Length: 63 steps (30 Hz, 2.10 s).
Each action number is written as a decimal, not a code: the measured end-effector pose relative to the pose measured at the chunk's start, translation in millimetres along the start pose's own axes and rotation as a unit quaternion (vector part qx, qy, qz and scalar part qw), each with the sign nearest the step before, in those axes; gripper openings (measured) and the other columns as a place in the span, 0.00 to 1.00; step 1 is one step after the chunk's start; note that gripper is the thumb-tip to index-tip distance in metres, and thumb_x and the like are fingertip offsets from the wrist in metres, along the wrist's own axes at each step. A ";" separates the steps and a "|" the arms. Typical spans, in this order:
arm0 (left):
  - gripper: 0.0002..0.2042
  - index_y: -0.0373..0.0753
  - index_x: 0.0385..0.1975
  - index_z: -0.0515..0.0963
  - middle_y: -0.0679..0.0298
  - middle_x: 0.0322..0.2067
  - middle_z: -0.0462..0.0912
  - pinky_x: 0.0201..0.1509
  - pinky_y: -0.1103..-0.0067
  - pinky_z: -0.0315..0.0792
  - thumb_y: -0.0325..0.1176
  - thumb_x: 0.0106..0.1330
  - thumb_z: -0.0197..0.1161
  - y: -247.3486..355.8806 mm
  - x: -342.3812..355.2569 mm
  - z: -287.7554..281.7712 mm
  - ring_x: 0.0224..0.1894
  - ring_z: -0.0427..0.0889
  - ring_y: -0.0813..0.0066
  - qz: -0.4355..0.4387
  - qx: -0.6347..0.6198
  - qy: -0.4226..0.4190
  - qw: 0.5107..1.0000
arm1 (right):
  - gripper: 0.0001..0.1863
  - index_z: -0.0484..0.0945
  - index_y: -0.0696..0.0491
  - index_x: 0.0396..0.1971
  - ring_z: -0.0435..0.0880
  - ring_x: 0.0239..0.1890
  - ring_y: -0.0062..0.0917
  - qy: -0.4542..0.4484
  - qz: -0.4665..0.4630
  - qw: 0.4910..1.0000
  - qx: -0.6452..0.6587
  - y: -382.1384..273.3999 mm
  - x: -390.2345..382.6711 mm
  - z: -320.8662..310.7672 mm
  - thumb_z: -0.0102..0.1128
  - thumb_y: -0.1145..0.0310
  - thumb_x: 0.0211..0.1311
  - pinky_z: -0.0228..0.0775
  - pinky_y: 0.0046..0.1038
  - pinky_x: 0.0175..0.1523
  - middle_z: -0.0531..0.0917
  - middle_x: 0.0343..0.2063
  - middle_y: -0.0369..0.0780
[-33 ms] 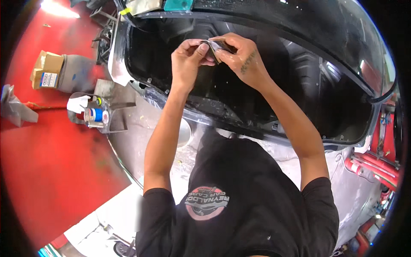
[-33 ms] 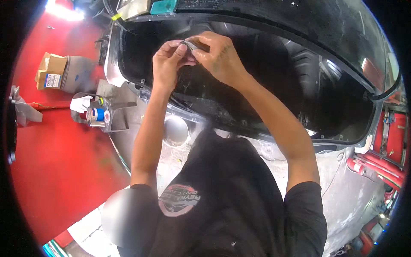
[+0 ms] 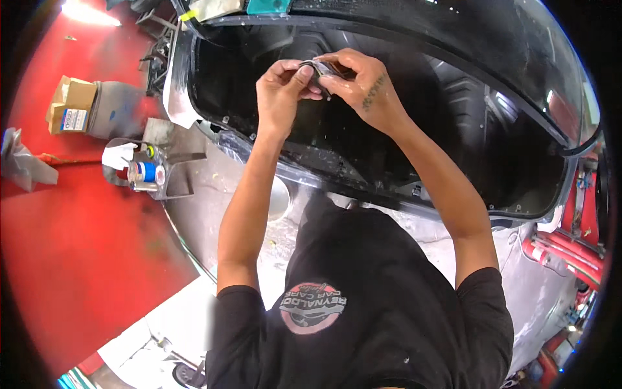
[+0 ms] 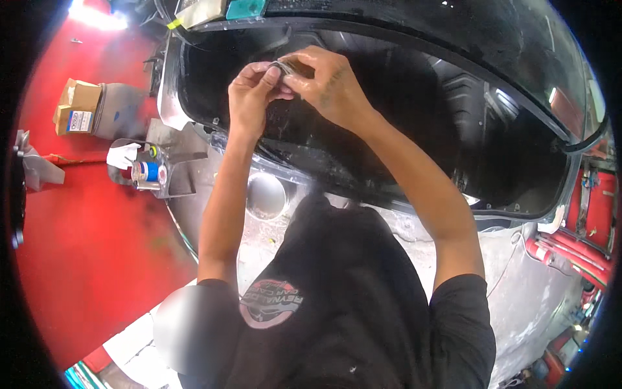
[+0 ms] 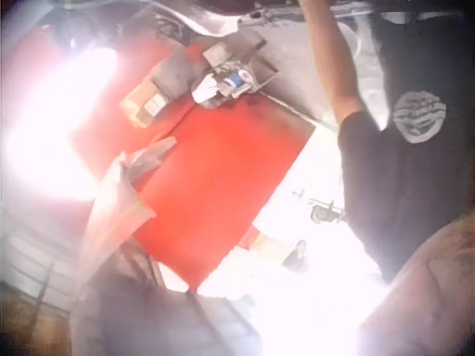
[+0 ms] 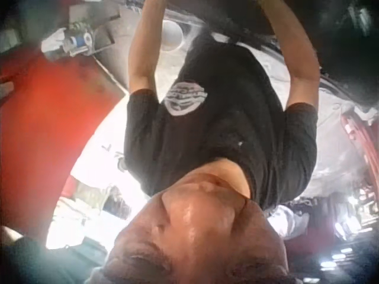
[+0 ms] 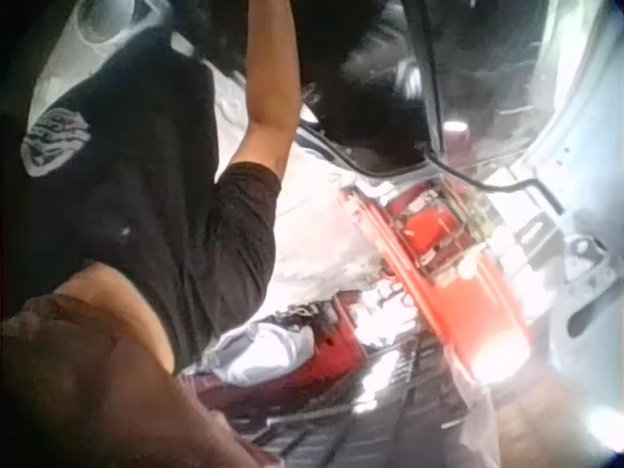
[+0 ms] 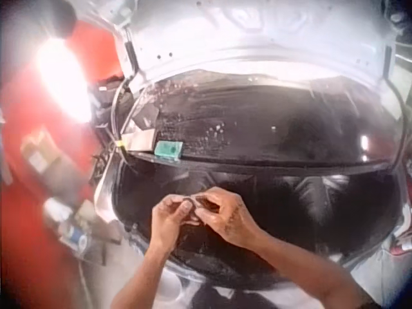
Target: The person sands the underside and edges of a car trunk lid using a sanding block. They dip the block into a bucket of water, scrub the white and primed surfaces of the lid with the block, and wipe the surface by hand, moving across different sections of the trunk.
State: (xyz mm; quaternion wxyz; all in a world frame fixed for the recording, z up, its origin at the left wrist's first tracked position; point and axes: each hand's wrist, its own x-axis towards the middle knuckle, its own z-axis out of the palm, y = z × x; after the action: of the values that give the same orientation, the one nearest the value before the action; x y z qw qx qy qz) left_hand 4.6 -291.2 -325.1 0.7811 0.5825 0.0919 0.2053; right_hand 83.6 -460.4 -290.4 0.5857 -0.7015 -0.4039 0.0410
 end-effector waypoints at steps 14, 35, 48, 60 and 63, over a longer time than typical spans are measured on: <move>0.04 0.31 0.37 0.81 0.62 0.32 0.85 0.37 0.79 0.84 0.25 0.71 0.65 -45.9 -51.5 -19.3 0.32 0.84 0.78 -0.069 -0.031 0.055 0.996 | 0.14 0.83 0.61 0.38 0.80 0.27 0.20 -0.059 0.158 0.986 -0.012 26.9 -26.2 33.9 0.67 0.67 0.56 0.72 0.26 0.36 0.83 0.24 0.39; 0.07 0.34 0.34 0.78 0.67 0.25 0.81 0.33 0.82 0.73 0.30 0.71 0.66 -102.6 -62.1 -97.3 0.29 0.79 0.84 -0.241 0.013 -0.042 0.970 | 0.08 0.84 0.57 0.30 0.77 0.28 0.13 0.088 0.400 0.912 0.028 65.7 -62.1 120.8 0.73 0.70 0.57 0.69 0.21 0.36 0.83 0.25 0.31; 0.02 0.32 0.32 0.80 0.57 0.26 0.81 0.33 0.76 0.73 0.22 0.67 0.62 -29.4 -26.5 -46.7 0.28 0.81 0.74 0.047 0.214 -0.026 0.975 | 0.09 0.86 0.61 0.37 0.84 0.33 0.19 -0.061 0.258 0.958 0.114 12.2 3.8 52.4 0.71 0.72 0.60 0.77 0.23 0.40 0.87 0.31 0.38; 0.16 0.30 0.54 0.80 0.57 0.49 0.84 0.61 0.72 0.72 0.35 0.74 0.61 332.9 172.3 -55.3 0.54 0.80 0.69 0.525 0.158 0.127 0.826 | 0.21 0.83 0.51 0.45 0.81 0.36 0.38 0.160 -0.417 0.717 -0.535 -224.9 183.2 -65.4 0.69 0.76 0.46 0.75 0.39 0.37 0.81 0.37 0.39; 0.22 0.30 0.58 0.77 0.55 0.54 0.82 0.63 0.73 0.69 0.42 0.75 0.59 449.9 218.3 -64.7 0.58 0.79 0.67 0.599 0.102 0.180 0.774 | 0.16 0.83 0.52 0.40 0.81 0.35 0.35 0.217 -0.556 0.539 -0.595 -329.0 235.0 -72.7 0.65 0.77 0.48 0.72 0.38 0.35 0.80 0.33 0.38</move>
State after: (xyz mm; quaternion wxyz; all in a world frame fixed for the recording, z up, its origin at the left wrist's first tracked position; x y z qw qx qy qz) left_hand 79.9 -34.7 102.4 0.4058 0.5484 -0.1165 0.7218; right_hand 109.0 -377.4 111.2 0.0086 -0.5107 -0.5045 -0.6962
